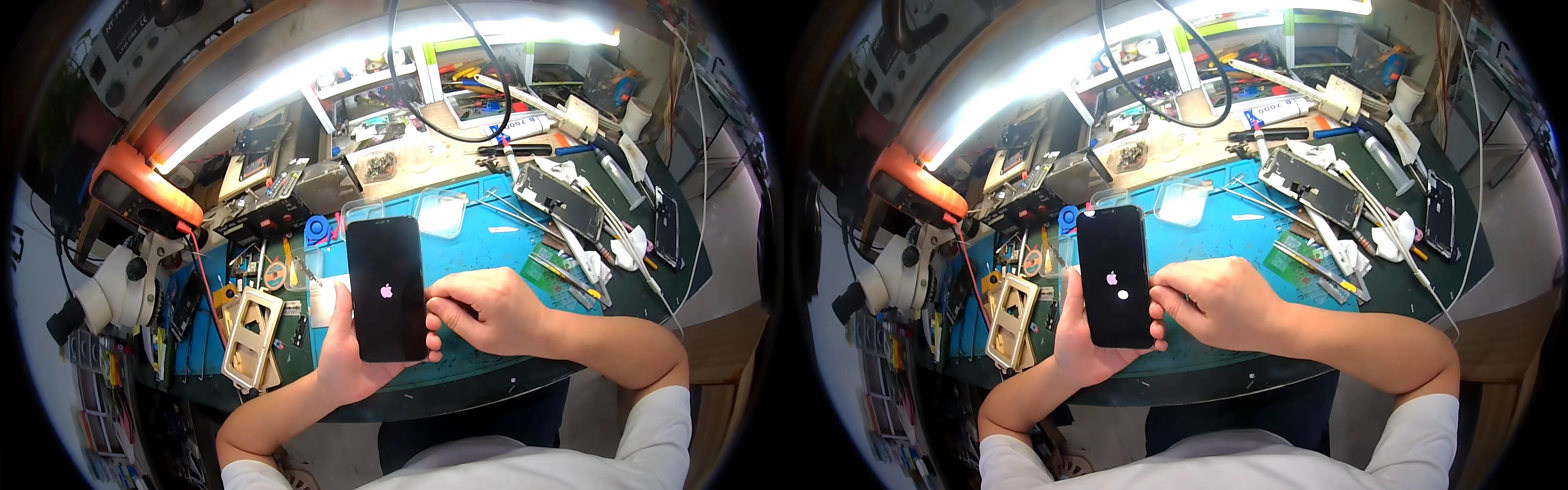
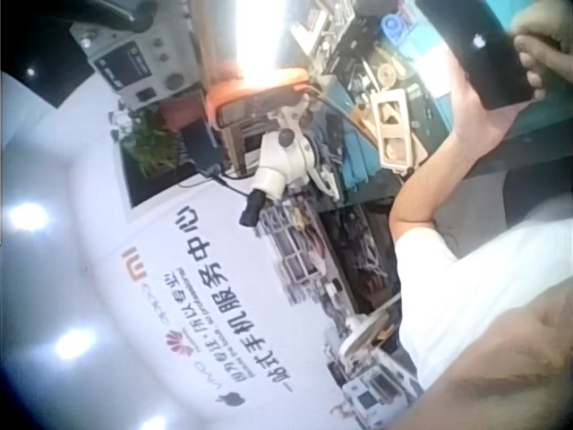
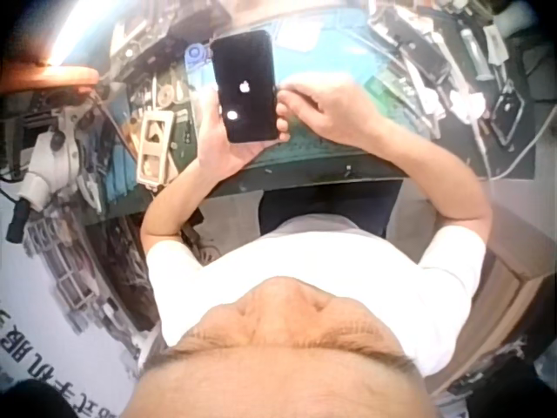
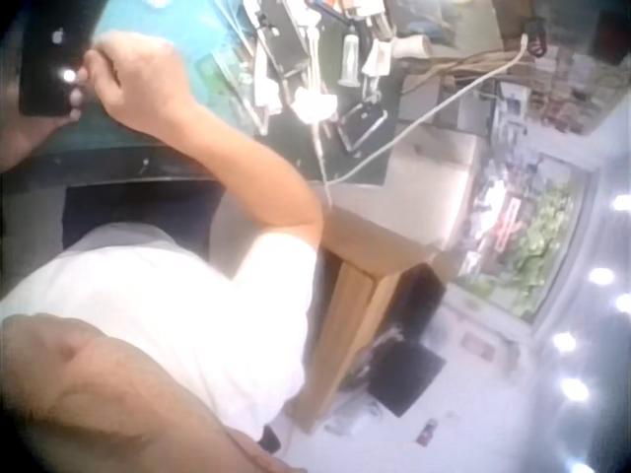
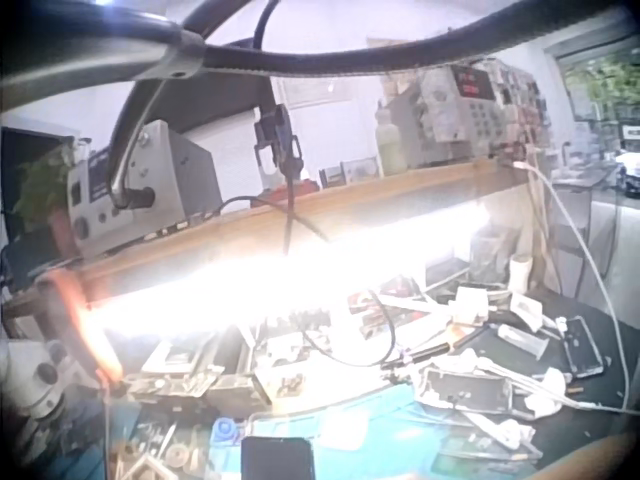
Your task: The person disassembles a smartphone to access the internal components, removes a small part, and then reassembles the device. They test the phone's screen responsiveness and boot sequence multiple times during the process to verify functionality.
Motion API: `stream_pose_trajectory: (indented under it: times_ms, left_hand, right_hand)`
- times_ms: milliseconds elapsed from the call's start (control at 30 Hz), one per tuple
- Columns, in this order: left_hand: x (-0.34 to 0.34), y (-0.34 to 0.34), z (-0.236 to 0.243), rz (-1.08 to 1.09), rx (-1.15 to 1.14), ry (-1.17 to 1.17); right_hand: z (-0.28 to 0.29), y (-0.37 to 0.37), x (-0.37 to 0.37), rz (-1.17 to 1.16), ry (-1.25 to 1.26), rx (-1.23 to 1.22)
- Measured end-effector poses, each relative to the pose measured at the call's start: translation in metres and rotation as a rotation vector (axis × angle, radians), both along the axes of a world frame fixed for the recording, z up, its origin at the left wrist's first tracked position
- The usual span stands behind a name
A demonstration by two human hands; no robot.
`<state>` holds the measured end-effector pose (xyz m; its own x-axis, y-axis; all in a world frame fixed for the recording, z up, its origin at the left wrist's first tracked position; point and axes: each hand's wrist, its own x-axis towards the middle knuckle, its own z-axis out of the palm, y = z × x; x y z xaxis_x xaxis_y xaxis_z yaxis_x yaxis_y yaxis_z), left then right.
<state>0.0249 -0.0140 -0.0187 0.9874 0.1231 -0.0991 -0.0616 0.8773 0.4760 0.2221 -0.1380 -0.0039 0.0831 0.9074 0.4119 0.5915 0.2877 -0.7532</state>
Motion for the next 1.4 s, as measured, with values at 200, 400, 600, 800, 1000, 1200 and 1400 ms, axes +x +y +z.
stream_pose_trajectory:
  times_ms: [200,400,600,800,1000,1200,1400]
  left_hand:
    - [0.0008,-0.0014,-0.0009,0.001,0.021,0.001]
    - [0.0012,-0.0018,-0.001,-0.004,0.023,0.0]
    - [0.0005,-0.0023,-0.001,-0.006,0.043,0.006]
    - [-0.0003,-0.0024,-0.0045,0.043,0.133,0.019]
    - [-0.0013,-0.0056,-0.0037,0.079,0.159,0.078]
    - [-0.0021,-0.0058,-0.0035,0.073,0.167,0.057]
    - [-0.0018,-0.0049,-0.0033,0.059,0.194,0.053]
  right_hand:
    - [0.0001,-0.0006,0.0009,0.001,0.003,-0.015]
    - [-0.0029,-0.0002,0.0014,0.006,-0.011,0.029]
    - [-0.0002,-0.0006,-0.0002,-0.01,0.004,-0.033]
    - [0.0021,-0.0004,0.0004,-0.009,-0.016,-0.04]
    - [0.005,-0.0014,0.0006,-0.009,-0.048,-0.039]
    - [0.0047,-0.0017,0.0006,-0.008,-0.059,-0.029]
    - [0.0003,-0.0015,0.001,-0.013,-0.059,-0.013]
